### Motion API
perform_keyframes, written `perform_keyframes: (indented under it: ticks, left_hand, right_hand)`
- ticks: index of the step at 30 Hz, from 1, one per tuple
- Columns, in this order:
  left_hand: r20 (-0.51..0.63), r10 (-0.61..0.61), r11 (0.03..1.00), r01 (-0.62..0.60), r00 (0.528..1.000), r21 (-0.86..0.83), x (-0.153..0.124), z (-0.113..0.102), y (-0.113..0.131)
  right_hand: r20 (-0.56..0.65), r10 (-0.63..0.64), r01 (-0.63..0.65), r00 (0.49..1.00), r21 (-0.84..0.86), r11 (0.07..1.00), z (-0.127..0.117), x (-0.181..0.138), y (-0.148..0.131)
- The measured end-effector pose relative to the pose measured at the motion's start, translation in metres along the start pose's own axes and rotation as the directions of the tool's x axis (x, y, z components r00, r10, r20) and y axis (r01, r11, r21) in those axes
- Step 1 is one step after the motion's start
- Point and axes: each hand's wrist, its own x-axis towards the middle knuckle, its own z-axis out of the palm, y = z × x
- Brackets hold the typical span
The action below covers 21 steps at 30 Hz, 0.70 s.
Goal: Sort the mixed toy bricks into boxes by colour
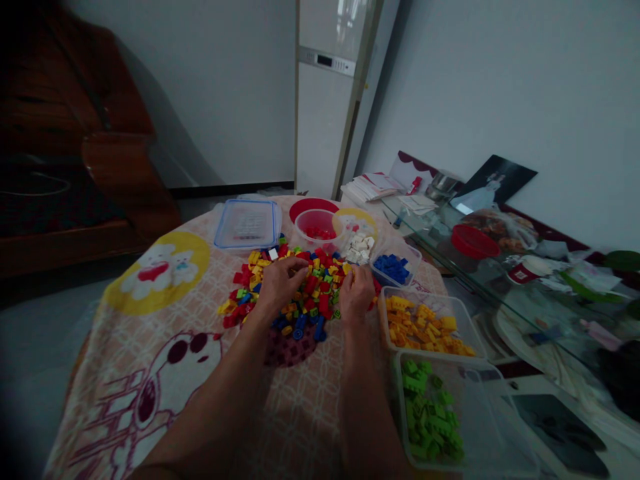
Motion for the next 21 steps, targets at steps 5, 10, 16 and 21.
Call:
perform_keyframes:
  ticks: [5,10,16,21]
  left_hand:
    - [0.252,0.025,0.975,-0.080,0.967,0.209,-0.003,-0.003,0.009]
    - [0.339,0.025,0.928,-0.148,0.941,0.343,-0.009,0.002,0.018]
    - [0.340,0.007,0.947,-0.115,0.941,0.300,-0.010,0.006,0.020]
    - [0.203,-0.010,0.991,-0.018,0.979,0.135,-0.002,-0.001,0.013]
  right_hand:
    - [-0.020,-0.178,0.178,0.984,-0.004,0.984,0.023,-0.017,0.019]
    - [-0.009,-0.258,0.257,0.966,-0.018,0.966,0.036,-0.016,0.024]
    - [-0.043,-0.276,0.278,0.960,0.037,0.960,0.038,-0.017,0.029]
    - [-0.076,-0.275,0.282,0.958,0.107,0.953,0.040,-0.019,0.029]
